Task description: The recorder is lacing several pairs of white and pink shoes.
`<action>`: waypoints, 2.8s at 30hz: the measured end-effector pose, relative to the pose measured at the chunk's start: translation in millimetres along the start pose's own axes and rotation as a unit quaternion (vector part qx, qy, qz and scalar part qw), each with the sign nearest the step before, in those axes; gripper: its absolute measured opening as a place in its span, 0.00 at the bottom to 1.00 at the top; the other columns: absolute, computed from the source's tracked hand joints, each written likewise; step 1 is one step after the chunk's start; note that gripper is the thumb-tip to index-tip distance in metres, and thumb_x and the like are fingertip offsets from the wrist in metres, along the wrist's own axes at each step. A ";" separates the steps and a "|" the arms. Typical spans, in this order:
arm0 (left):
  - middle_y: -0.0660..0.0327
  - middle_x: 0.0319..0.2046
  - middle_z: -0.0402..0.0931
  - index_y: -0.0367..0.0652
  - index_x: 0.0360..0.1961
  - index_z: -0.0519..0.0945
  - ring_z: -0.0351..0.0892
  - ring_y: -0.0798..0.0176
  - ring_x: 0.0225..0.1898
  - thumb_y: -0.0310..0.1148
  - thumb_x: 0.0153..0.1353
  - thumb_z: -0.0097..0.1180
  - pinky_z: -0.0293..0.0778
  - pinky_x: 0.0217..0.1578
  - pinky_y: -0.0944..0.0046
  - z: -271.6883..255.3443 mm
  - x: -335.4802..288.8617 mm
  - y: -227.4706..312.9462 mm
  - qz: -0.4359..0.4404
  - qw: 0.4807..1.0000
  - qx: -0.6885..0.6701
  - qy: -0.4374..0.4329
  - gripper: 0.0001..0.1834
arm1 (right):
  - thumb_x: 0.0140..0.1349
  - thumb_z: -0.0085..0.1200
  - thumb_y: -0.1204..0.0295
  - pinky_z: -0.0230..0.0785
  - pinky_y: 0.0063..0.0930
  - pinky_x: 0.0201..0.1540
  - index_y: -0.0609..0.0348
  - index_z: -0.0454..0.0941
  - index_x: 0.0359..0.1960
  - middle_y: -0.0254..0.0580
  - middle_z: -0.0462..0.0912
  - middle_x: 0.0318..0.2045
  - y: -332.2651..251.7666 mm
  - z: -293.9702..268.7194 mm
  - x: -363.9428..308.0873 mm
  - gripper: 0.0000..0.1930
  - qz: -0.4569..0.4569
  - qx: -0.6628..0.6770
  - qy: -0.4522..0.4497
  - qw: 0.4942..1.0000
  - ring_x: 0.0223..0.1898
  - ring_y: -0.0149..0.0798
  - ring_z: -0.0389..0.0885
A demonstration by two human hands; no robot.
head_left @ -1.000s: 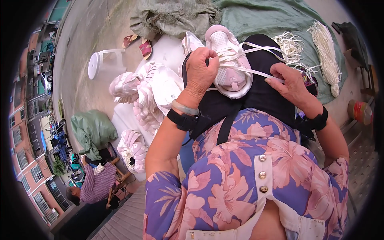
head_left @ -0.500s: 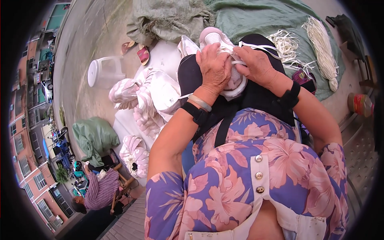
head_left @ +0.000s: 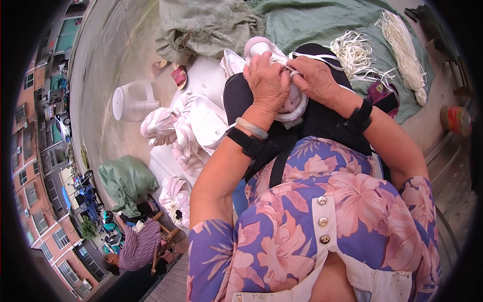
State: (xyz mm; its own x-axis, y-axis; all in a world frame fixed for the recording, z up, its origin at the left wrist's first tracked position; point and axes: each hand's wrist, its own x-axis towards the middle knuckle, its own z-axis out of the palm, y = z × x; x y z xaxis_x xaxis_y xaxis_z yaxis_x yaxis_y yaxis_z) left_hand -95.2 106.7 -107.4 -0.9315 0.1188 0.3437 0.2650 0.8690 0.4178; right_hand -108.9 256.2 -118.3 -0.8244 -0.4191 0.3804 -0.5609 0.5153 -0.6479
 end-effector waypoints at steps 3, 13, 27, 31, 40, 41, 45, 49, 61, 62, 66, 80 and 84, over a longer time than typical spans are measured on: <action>0.52 0.48 0.71 0.42 0.22 0.80 0.63 0.48 0.53 0.32 0.44 0.54 0.50 0.53 0.41 1.4 4.3 0.8 0.019 1.000 0.003 -0.008 0.07 | 0.48 0.47 0.72 0.68 0.40 0.36 0.59 0.70 0.37 0.47 0.73 0.28 -0.2 -0.7 1.2 0.12 0.006 0.012 -0.002 1.000 0.32 0.51 0.75; 0.51 0.49 0.70 0.37 0.20 0.71 0.64 0.45 0.53 0.23 0.43 0.51 0.54 0.54 0.50 -74.6 -14.0 1.6 0.100 0.994 0.041 0.000 0.02 | 0.48 0.52 0.73 0.71 0.31 0.34 0.58 0.62 0.55 0.45 0.77 0.30 -1.0 -10.4 -5.1 0.28 0.093 0.096 -0.016 0.991 0.29 0.43 0.77; 0.53 0.43 0.74 0.41 0.27 0.77 0.71 0.46 0.45 0.32 0.46 0.55 0.64 0.46 0.52 -153.3 -184.8 -146.7 -0.245 0.935 0.204 -0.152 0.07 | 0.48 0.56 0.70 0.71 0.27 0.32 0.60 0.64 0.52 0.44 0.77 0.31 -2.9 -13.4 -4.5 0.27 0.081 0.078 -0.034 0.993 0.27 0.41 0.76; 0.54 0.45 0.73 0.44 0.34 0.77 0.70 0.50 0.47 0.32 0.49 0.56 0.60 0.50 0.54 -112.2 -107.4 -109.8 -0.100 0.990 0.061 -0.080 0.10 | 0.52 0.56 0.70 0.67 0.22 0.27 0.61 0.70 0.45 0.39 0.75 0.25 -5.0 -21.6 5.5 0.18 0.166 0.127 -0.081 0.975 0.23 0.30 0.73; 0.50 0.44 0.73 0.38 0.32 0.78 0.71 0.48 0.44 0.36 0.59 0.49 0.65 0.47 0.55 -61.4 -29.0 -49.3 -0.030 0.989 -0.043 -0.141 0.11 | 0.47 0.52 0.68 0.68 0.31 0.31 0.59 0.78 0.29 0.45 0.77 0.20 2.2 1.7 19.9 0.09 0.209 0.162 -0.005 0.964 0.24 0.43 0.76; 0.50 0.43 0.73 0.38 0.30 0.77 0.70 0.47 0.44 0.38 0.60 0.47 0.65 0.47 0.54 -60.5 -27.2 -48.4 -0.028 0.986 -0.039 -0.157 0.13 | 0.47 0.52 0.68 0.68 0.31 0.31 0.59 0.78 0.29 0.45 0.77 0.20 3.3 2.8 21.0 0.09 0.210 0.162 -0.006 0.964 0.24 0.43 0.76; 0.51 0.41 0.74 0.36 0.25 0.76 0.71 0.50 0.41 0.36 0.59 0.50 0.66 0.44 0.56 -61.5 -27.3 -50.3 -0.010 0.985 -0.038 -0.170 0.13 | 0.50 0.49 0.68 0.64 0.26 0.30 0.62 0.75 0.26 0.39 0.73 0.20 -1.9 -0.9 28.7 0.09 0.237 0.279 -0.073 0.928 0.24 0.35 0.71; 0.53 0.37 0.74 0.36 0.24 0.74 0.72 0.55 0.36 0.31 0.56 0.53 0.68 0.39 0.61 -68.6 -24.0 -40.8 -0.028 0.977 -0.149 -0.153 0.09 | 0.54 0.47 0.65 0.59 0.23 0.28 0.64 0.71 0.22 0.33 0.68 0.20 9.2 0.2 32.9 0.12 0.171 0.298 -0.143 0.928 0.24 0.28 0.65; 0.61 0.21 0.68 0.36 0.23 0.72 0.67 0.66 0.23 0.24 0.52 0.55 0.64 0.25 0.69 -98.5 -34.0 -31.9 -0.023 0.967 -0.198 -0.156 0.05 | 0.48 0.59 0.65 0.66 0.26 0.36 0.60 0.73 0.39 0.37 0.74 0.28 -4.7 -6.1 18.0 0.18 0.209 0.252 -0.106 0.939 0.29 0.33 0.70; 0.62 0.20 0.68 0.36 0.23 0.72 0.67 0.67 0.22 0.24 0.53 0.55 0.64 0.25 0.70 -101.9 -36.7 -32.5 -0.029 0.967 -0.198 -0.158 0.05 | 0.48 0.59 0.65 0.66 0.26 0.36 0.60 0.73 0.39 0.37 0.74 0.28 -4.4 -8.1 14.9 0.18 0.209 0.251 -0.106 0.939 0.29 0.33 0.70; 0.63 0.19 0.69 0.35 0.23 0.72 0.67 0.70 0.22 0.24 0.54 0.54 0.64 0.25 0.71 -120.9 -53.8 -33.9 -0.075 0.953 -0.231 -0.182 0.05 | 0.44 0.61 0.69 0.66 0.23 0.38 0.60 0.72 0.42 0.36 0.72 0.30 0.2 -12.5 8.6 0.21 0.185 0.247 -0.094 0.947 0.31 0.31 0.69; 0.69 0.22 0.71 0.36 0.32 0.75 0.66 0.77 0.26 0.28 0.60 0.52 0.63 0.26 0.76 -145.8 -32.9 -18.3 -0.149 0.942 -0.267 -0.140 0.06 | 0.59 0.49 0.71 0.64 0.21 0.33 0.62 0.72 0.39 0.34 0.71 0.27 3.4 -19.8 16.2 0.09 0.142 0.199 -0.128 0.961 0.28 0.28 0.66; 0.71 0.25 0.70 0.36 0.35 0.74 0.63 0.79 0.24 0.27 0.60 0.51 0.62 0.26 0.78 -149.3 -28.7 -20.9 -0.165 0.937 -0.293 -0.099 0.05 | 0.59 0.45 0.66 0.65 0.35 0.36 0.61 0.73 0.36 0.50 0.75 0.26 -2.9 -22.1 16.1 0.11 0.127 0.148 -0.103 0.975 0.31 0.48 0.73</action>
State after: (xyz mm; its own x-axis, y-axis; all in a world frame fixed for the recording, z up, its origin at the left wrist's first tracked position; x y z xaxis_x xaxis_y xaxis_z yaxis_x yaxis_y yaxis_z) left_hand -36.7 13.5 -0.5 -0.9993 0.0274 -0.0238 -0.0082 0.4685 0.8834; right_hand -122.1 264.4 -95.7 -0.8848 -0.4619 0.0618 -0.2685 0.3970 -0.8777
